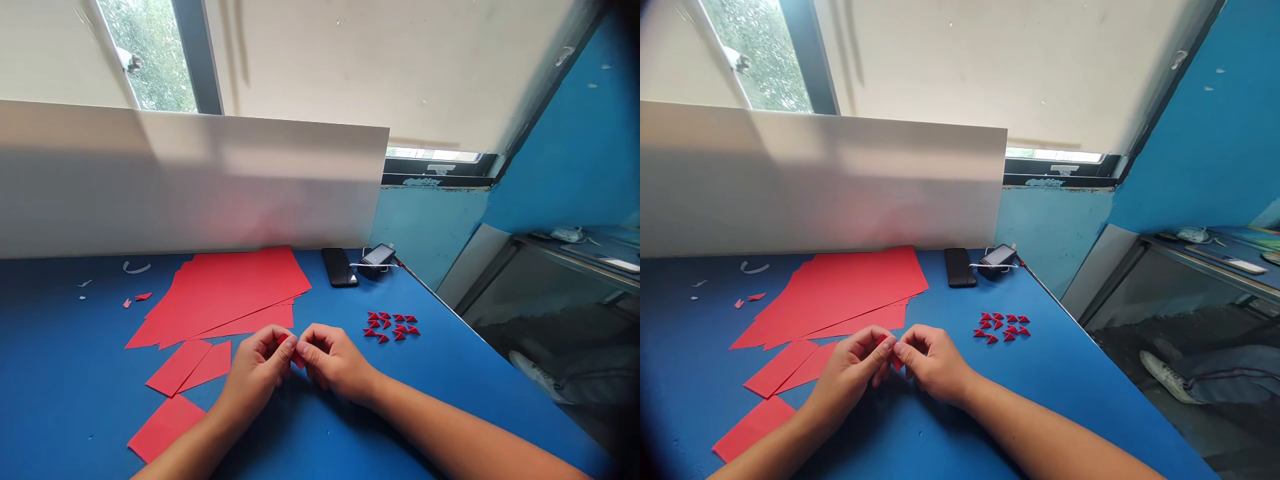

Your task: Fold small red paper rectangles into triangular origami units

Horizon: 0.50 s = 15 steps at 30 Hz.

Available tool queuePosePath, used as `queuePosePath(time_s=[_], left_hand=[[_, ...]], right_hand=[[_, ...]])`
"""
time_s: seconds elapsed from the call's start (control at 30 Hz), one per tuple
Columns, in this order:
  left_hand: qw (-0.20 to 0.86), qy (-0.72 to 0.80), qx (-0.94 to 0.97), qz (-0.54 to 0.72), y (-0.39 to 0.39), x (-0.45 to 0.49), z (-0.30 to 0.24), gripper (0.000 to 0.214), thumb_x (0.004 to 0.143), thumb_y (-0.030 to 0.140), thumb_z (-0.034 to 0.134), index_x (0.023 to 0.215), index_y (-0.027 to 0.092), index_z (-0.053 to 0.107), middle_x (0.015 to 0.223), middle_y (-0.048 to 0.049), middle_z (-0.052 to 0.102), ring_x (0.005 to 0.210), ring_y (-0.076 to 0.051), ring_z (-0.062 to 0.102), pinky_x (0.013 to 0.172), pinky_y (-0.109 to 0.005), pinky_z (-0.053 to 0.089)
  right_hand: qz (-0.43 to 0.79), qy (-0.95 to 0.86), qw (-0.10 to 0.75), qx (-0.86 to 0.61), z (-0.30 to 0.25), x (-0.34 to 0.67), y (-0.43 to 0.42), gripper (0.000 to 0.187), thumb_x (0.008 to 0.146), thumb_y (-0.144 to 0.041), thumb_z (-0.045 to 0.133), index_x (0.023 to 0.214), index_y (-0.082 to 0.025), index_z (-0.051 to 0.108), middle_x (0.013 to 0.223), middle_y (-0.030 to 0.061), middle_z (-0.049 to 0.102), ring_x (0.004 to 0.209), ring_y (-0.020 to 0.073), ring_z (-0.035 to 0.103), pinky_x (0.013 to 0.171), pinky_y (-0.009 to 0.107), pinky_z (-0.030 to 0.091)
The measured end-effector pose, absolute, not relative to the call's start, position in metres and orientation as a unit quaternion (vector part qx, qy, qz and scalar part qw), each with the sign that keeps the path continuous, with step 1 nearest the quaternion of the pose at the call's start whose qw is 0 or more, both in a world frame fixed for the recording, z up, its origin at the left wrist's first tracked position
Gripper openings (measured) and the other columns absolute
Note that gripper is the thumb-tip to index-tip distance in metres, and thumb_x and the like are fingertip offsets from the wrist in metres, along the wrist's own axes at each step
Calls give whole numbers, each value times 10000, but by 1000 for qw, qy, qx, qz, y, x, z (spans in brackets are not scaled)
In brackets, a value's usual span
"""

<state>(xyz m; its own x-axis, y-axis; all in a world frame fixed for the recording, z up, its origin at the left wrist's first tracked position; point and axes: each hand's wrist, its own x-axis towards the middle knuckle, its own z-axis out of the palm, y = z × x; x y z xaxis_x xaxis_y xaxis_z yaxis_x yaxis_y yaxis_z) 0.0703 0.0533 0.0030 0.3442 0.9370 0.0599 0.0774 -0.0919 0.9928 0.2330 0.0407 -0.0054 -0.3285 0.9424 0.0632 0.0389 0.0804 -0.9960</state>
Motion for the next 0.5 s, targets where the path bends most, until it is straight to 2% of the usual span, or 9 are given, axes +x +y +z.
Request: queuePosePath(time_s=[0.07,0.17,0.27,0.4,0.5], left_hand=[[529,411,624,403,54,70,2,309,854,450,565,748,160,574,567,14,577,474,-95,454,465,-205,372],[521,417,624,407,53,70,0,310,863,456,547,773,162,591,562,16,558,483,-105,457,462,-207,373],[512,423,630,402,52,70,-1,312,859,459,547,771,163,595,570,13,547,489,-107,450,461,-207,359],[507,413,652,383,51,71,-2,321,874,448,526,721,168,552,571,11,530,505,-108,434,490,-214,337],[492,395,693,349,49,70,-3,360,892,454,490,671,169,498,559,19,483,519,-106,389,503,-222,296]], right_hand=[[505,-622,417,-429,-4,232,39,318,889,-464,528,784,-163,539,603,-32,531,420,71,433,415,205,340],[366,-683,431,-462,-2,233,36,259,914,-388,503,799,-163,563,696,8,585,588,113,516,569,242,404],[259,-724,435,-468,-2,235,36,207,929,-329,475,813,-173,546,720,12,587,646,128,520,623,254,389],[316,-702,435,-467,-4,237,37,197,955,-340,425,838,-191,480,671,-6,566,609,126,542,582,238,383],[357,-695,428,-455,-3,239,38,207,948,-357,438,829,-190,467,621,-27,529,536,107,475,535,228,356]])
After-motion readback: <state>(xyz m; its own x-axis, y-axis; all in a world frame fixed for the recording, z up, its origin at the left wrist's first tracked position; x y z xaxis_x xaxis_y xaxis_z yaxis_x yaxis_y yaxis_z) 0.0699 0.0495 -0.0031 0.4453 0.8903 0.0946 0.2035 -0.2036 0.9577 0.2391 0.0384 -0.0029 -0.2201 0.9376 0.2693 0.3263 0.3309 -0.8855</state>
